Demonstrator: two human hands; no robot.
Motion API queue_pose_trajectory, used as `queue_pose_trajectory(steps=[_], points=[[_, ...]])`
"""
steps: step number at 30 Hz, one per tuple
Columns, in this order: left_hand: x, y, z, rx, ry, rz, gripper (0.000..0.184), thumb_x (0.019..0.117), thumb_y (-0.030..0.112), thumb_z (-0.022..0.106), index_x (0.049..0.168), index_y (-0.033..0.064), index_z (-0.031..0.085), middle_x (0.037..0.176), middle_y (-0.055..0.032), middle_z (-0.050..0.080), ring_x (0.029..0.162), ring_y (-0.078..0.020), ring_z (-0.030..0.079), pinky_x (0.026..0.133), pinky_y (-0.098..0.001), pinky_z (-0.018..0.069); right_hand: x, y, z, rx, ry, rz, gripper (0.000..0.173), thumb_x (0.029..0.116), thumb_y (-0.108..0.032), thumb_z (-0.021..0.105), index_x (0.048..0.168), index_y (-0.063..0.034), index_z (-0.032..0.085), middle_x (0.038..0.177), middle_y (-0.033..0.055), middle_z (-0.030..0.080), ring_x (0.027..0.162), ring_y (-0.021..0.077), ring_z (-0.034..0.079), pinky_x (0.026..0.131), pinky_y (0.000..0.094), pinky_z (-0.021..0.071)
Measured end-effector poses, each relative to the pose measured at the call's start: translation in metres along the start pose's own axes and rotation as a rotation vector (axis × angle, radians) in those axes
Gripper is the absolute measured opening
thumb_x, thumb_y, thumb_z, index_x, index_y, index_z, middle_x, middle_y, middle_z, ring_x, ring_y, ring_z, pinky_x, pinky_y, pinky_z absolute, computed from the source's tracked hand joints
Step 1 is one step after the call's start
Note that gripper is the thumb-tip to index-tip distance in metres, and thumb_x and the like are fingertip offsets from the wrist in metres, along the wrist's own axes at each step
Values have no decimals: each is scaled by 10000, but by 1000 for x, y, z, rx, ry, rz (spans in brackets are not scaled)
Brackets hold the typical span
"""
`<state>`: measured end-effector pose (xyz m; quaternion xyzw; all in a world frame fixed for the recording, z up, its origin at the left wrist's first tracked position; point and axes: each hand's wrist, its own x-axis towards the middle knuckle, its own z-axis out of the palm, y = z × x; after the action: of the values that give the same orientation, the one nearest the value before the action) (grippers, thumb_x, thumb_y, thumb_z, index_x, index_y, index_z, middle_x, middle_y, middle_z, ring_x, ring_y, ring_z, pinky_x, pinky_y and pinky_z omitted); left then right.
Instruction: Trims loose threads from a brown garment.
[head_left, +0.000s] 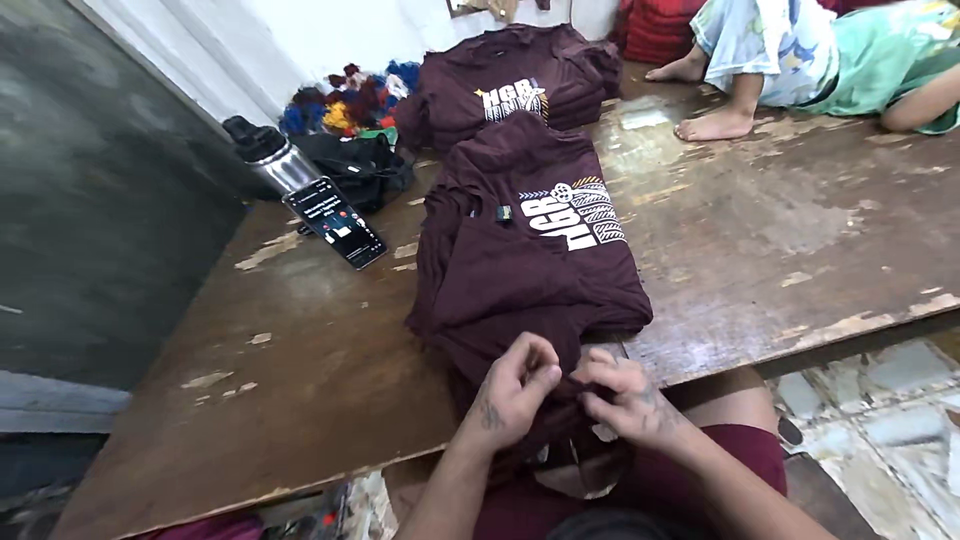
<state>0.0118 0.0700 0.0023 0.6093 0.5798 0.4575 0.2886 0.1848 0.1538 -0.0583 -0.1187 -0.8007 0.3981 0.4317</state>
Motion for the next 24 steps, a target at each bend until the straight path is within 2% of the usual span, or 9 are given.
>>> queue_pose_trajectory(steps=[3,4,6,9,14,16,18,20,24], points=[[4,-7,14,-385,203,-154,277,885,-46,521,1149,15,578,728,149,527,627,66,504,614,-127,454,-10,5,-2,443,-47,101,300,899,-34,556,1195,-76,536,972,-75,650,906,-56,609,810,148,515],[3,-6,15,-401,211,-160,308,879,-51,517,1172,12,588,721,153,530,615,63,501,606,-131,455,-13,3,-4,456,-67,105,356,908,-74,567,1256,-93,498,1017,-72,638,942,-48,604,832,163,514],[0,-4,18,-376,213,-163,315,878,-47,522,1175,6,611,706,148,539,601,53,505,589,-136,455,-17,-8,-3,246,-64,79,421,927,-148,605,1302,20,511,1121,88,653,1042,67,630,919,230,524],[-2,-4,19,-353,212,-147,292,886,-35,539,1163,10,622,690,156,548,595,50,518,589,-142,462,-6,-19,4,-278,16,0,301,902,-151,667,1113,63,658,1012,202,729,906,267,738,810,370,607],[-13,-5,18,-268,137,-82,309,891,6,592,1199,-18,601,702,160,566,595,71,512,577,-125,448,-23,-35,-32,-437,-180,5,117,938,-54,631,934,19,721,823,160,727,732,291,741,679,428,615],[-17,-4,16,-48,44,-47,374,923,78,607,1278,-34,583,773,91,593,639,32,528,607,-152,462,-29,-36,-42,-468,-179,-82,150,940,-65,592,890,8,713,765,145,702,668,277,718,612,409,597],[-20,4,11,308,-58,-15,503,950,193,607,1396,-29,541,918,-62,654,749,-143,605,685,-323,521,-34,-37,-42,-497,-157,-136,174,952,-83,560,878,-7,697,752,128,685,645,257,701,575,390,584],[-25,19,4,580,-105,117,434,947,235,594,1297,-21,619,1032,-156,704,850,-287,699,716,-477,569,-38,-38,-40,-529,-132,-135,188,967,-110,544,888,-19,688,749,111,679,626,238,692,549,375,577],[-26,36,-5,842,-161,498,210,904,194,601,1018,84,739,818,-87,692,716,-269,697,575,-420,549,-42,-42,-35,-544,-75,-128,209,956,-134,515,840,-46,665,683,79,637,567,202,651,483,353,533]])
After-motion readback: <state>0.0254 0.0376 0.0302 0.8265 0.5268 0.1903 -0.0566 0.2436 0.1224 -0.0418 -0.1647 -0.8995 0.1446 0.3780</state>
